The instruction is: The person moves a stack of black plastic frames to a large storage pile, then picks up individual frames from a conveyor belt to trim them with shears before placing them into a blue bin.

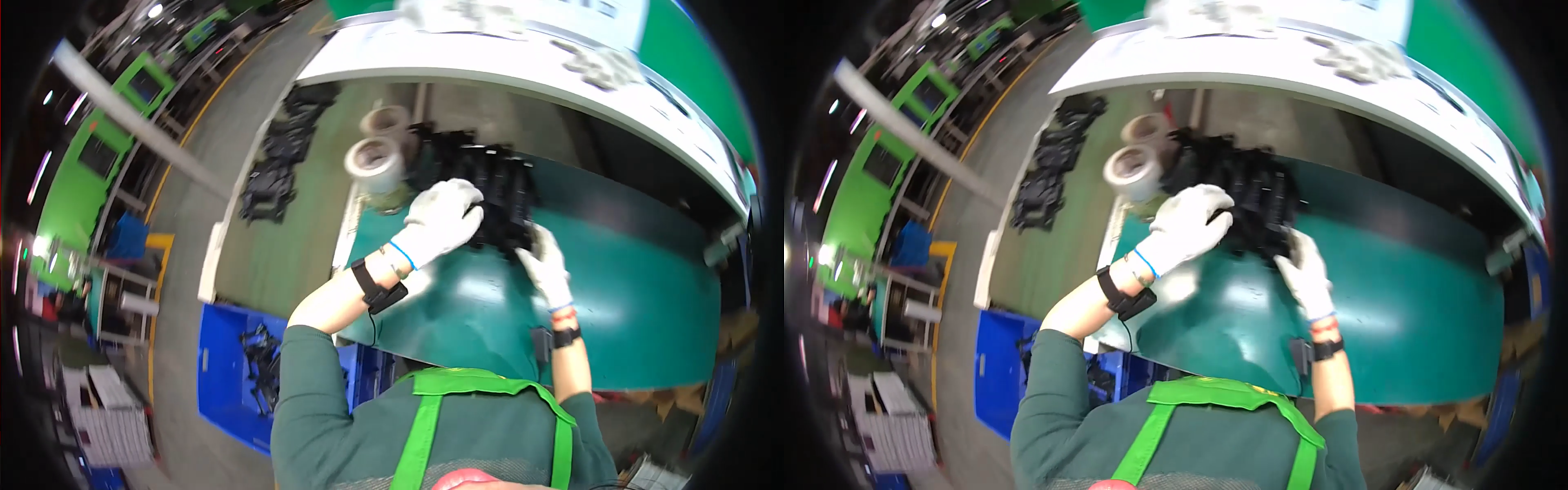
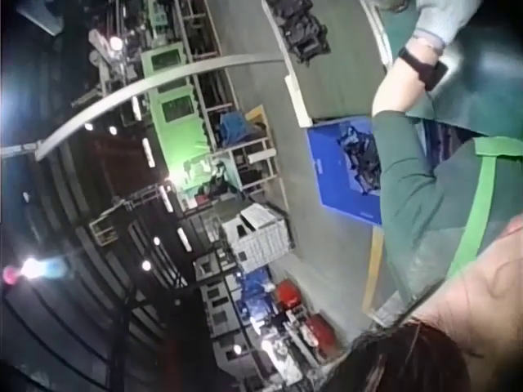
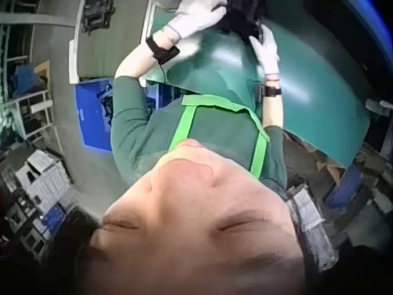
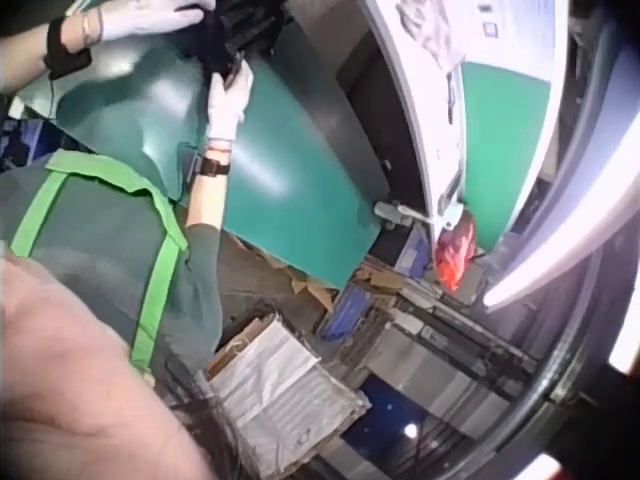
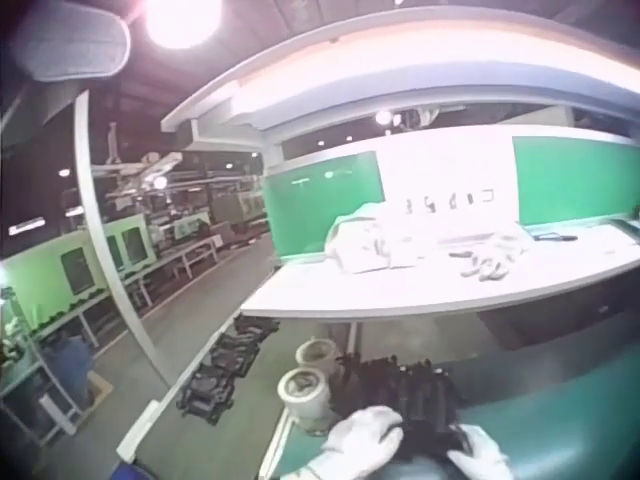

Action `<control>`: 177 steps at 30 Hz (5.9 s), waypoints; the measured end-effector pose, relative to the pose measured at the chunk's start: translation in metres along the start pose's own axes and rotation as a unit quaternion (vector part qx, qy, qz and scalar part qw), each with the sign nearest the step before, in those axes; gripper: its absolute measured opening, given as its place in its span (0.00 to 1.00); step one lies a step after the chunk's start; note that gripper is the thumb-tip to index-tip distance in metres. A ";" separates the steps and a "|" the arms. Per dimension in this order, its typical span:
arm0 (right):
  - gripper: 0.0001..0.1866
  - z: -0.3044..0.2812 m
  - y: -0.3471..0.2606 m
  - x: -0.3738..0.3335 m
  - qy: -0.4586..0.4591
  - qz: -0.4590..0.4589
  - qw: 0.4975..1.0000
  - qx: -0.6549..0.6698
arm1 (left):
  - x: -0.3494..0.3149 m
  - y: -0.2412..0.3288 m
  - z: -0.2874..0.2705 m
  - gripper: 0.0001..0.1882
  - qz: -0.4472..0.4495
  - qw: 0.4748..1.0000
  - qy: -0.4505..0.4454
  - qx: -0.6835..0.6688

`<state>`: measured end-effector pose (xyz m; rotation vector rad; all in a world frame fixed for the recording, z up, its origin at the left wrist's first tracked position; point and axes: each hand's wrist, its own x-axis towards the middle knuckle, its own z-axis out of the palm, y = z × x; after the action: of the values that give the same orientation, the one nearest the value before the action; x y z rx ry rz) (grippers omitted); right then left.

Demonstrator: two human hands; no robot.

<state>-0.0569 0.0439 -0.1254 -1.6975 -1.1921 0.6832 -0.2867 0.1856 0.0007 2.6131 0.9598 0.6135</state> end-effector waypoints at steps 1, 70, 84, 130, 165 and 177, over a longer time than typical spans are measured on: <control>0.35 -0.006 0.014 -0.001 0.021 -0.021 1.000 -0.004 | -0.014 -0.021 -0.010 0.17 -0.010 0.999 0.033 -0.015; 0.18 -0.035 -0.038 -0.133 -0.131 0.299 0.901 0.285 | -0.244 -0.049 0.000 0.27 -0.300 0.782 -0.092 -0.539; 0.26 -0.167 0.025 -0.169 0.252 -0.018 0.924 -0.287 | -0.157 -0.002 0.054 0.27 -0.219 0.927 -0.298 -0.055; 0.18 -0.007 -0.115 -0.081 -0.041 -0.212 0.906 -0.365 | -0.142 0.036 0.032 0.33 -0.240 0.939 -0.147 -0.196; 0.16 0.017 -0.023 -0.156 -0.131 0.343 0.774 0.515 | -0.149 0.087 0.122 0.40 -0.035 0.950 -0.302 0.071; 0.15 -0.055 -0.053 -0.177 0.010 0.120 0.979 0.165 | -0.139 0.098 0.094 0.40 -0.052 0.940 -0.335 0.049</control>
<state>-0.1001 -0.1344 -0.0658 -1.5714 -0.8117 0.9535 -0.2840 0.0099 -0.0811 2.5329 0.8921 -0.3536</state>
